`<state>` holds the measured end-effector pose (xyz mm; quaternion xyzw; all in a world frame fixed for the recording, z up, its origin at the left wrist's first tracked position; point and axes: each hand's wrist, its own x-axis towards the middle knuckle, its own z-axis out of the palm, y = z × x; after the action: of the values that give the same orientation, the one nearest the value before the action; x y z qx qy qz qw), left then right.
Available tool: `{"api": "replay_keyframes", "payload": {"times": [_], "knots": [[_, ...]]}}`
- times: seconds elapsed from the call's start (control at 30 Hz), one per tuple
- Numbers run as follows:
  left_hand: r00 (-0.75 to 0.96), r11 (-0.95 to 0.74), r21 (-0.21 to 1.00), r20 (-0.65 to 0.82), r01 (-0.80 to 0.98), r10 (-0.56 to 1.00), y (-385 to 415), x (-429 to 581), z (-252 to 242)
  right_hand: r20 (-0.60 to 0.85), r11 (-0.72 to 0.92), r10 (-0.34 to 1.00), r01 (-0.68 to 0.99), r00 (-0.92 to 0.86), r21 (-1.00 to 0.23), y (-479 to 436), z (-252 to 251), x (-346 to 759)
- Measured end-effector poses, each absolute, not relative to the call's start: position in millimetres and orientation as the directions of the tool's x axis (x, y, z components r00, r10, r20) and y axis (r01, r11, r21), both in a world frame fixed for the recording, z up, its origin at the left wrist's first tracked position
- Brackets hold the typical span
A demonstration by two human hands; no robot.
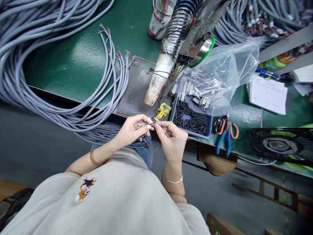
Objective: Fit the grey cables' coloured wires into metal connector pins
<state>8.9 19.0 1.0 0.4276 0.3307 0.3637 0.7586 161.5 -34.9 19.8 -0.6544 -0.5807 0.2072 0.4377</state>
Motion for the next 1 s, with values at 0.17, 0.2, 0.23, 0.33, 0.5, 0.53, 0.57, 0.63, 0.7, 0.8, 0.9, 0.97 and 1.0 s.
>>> {"api": "replay_keyframes", "payload": {"times": [0.17,0.2,0.23,0.33,0.5,0.53,0.57,0.63,0.7,0.8,0.9,0.97,1.0], "knots": [[0.477,0.394,0.873,-0.226,-0.287,0.849,19,9,2,0.309,0.078,0.906,0.604,0.288,-0.793,-41,16,163],[0.460,0.392,0.874,-0.232,-0.288,0.857,19,10,2,0.366,0.108,0.875,0.610,0.318,-0.785,-42,15,164],[0.443,0.386,0.877,-0.236,-0.287,0.865,20,10,2,0.438,0.154,0.828,0.609,0.350,-0.778,-43,14,165],[0.391,0.351,0.889,-0.223,-0.294,0.893,21,10,0,0.606,0.296,0.670,0.595,0.427,-0.747,-46,9,168],[0.361,0.295,0.901,-0.173,-0.317,0.916,25,10,-3,0.622,0.252,0.732,0.738,0.278,-0.626,-44,0,170],[0.366,0.290,0.905,-0.167,-0.312,0.915,25,10,-3,0.615,0.258,0.754,0.758,0.229,-0.599,-43,-1,169],[0.374,0.283,0.910,-0.159,-0.304,0.914,25,10,-4,0.612,0.272,0.767,0.765,0.194,-0.584,-41,-2,168],[0.384,0.261,0.926,-0.143,-0.274,0.912,24,10,-5,0.623,0.307,0.765,0.759,0.161,-0.574,-36,-5,165],[0.362,0.211,0.950,-0.118,-0.231,0.925,24,12,-5,0.655,0.329,0.741,0.769,0.150,-0.548,-32,-7,161],[0.275,0.110,0.979,-0.059,-0.174,0.960,24,16,-5,0.681,0.341,0.722,0.790,0.127,-0.509,-28,-8,159],[0.220,0.029,0.991,0.000,-0.129,0.975,27,19,-4,0.668,0.342,0.733,0.777,0.132,-0.528,-25,-7,160],[0.209,-0.020,0.995,0.040,-0.100,0.977,29,20,-4,0.654,0.345,0.744,0.762,0.134,-0.548,-22,-5,161],[0.208,-0.042,0.995,0.059,-0.087,0.976,30,20,-4,0.649,0.347,0.748,0.755,0.135,-0.557,-21,-4,161]]}}
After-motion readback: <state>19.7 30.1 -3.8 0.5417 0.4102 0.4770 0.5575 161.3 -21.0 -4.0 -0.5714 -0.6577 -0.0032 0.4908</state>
